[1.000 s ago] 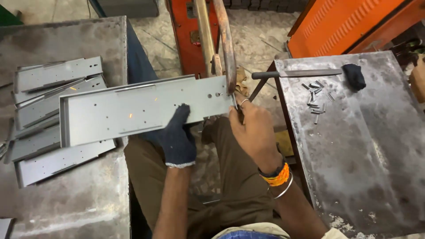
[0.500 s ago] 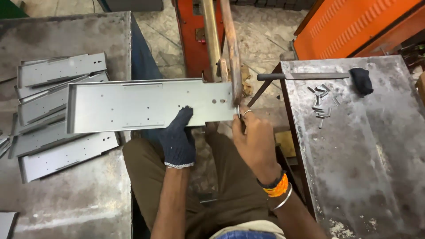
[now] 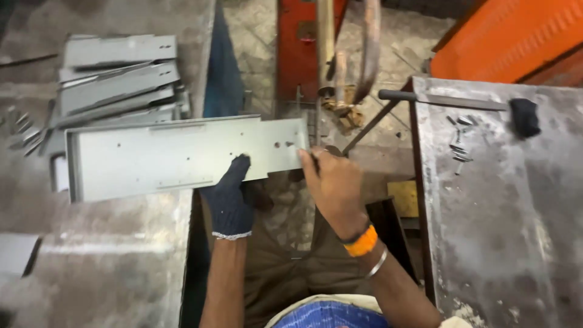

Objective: Using a spot welder to attach metal brackets to flat metal plates at an industrial workstation.

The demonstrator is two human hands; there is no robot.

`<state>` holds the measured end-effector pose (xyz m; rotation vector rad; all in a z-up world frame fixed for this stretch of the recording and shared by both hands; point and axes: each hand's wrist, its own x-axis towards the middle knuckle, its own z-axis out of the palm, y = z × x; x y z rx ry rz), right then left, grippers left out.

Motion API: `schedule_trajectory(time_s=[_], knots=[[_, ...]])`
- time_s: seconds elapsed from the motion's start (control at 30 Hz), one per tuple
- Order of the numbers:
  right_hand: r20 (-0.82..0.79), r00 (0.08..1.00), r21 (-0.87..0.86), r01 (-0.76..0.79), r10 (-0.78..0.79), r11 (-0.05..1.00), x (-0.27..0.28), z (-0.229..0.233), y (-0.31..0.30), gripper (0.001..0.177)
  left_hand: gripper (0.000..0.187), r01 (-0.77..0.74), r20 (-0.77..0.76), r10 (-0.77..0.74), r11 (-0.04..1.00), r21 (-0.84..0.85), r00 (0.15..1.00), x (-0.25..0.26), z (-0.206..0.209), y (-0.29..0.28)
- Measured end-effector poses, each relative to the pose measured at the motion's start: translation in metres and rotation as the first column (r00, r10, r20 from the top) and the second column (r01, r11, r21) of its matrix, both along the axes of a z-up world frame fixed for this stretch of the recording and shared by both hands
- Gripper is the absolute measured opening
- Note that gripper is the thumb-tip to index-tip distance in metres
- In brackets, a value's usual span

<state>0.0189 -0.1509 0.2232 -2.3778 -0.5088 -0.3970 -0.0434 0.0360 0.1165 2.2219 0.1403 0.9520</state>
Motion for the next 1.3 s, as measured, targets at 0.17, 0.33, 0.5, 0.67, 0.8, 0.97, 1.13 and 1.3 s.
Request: schedule_trajectory(time_s=[0.17, 0.33, 0.5, 0.67, 0.8, 0.97, 1.13, 1.3], knots=[[-0.26, 0.899, -0.246, -0.414, 0.351, 0.876, -0.003, -0.056, 0.051, 0.027, 0.031, -0.067, -0.014, 0.487, 0.09, -0.994, 0.873, -0.03, -0.028, 0.024], [-0.454, 0.648, 0.075, -0.656, 0.612, 0.751, -0.037, -0.048, 0.069, 0.024, 0.033, 0.05, -0.192, 0.559, -0.388, -0.92, 0.806, -0.081, -0.057, 0.088], [-0.437, 0.674, 0.135, -0.605, 0.595, 0.785, -0.037, -0.053, 0.077, 0.025, 0.032, -0.041, -0.108, 0.844, -0.101, -0.994, 0.525, -0.113, -0.114, 0.156], [-0.616, 0.604, 0.121, -0.562, 0.506, 0.818, -0.021, -0.051, 0.079, 0.029, 0.007, -0.102, -0.166, 0.568, -0.143, -0.984, 0.806, -0.095, -0.158, 0.118], [-0.679, 0.6, 0.112, -0.486, 0.424, 0.867, -0.014, -0.058, 0.075, 0.026, 0.006, -0.15, -0.193, 0.57, -0.122, -0.981, 0.799, -0.056, -0.2, 0.127], [-0.701, 0.573, 0.184, -0.43, 0.425, 0.884, -0.009, -0.065, 0.069, 0.026, 0.02, -0.245, -0.141, 0.585, 0.102, -0.964, 0.799, -0.008, -0.228, 0.216], [-0.755, 0.51, 0.277, -0.321, 0.413, 0.905, -0.005, -0.075, 0.057, 0.025, 0.029, -0.305, -0.279, 0.499, -0.031, -0.952, 0.821, 0.002, -0.229, 0.268], [-0.729, 0.56, 0.234, -0.336, 0.394, 0.912, 0.002, -0.071, 0.051, 0.027, 0.02, -0.478, -0.41, 0.38, 0.104, -0.872, 0.829, -0.02, -0.183, 0.269]])
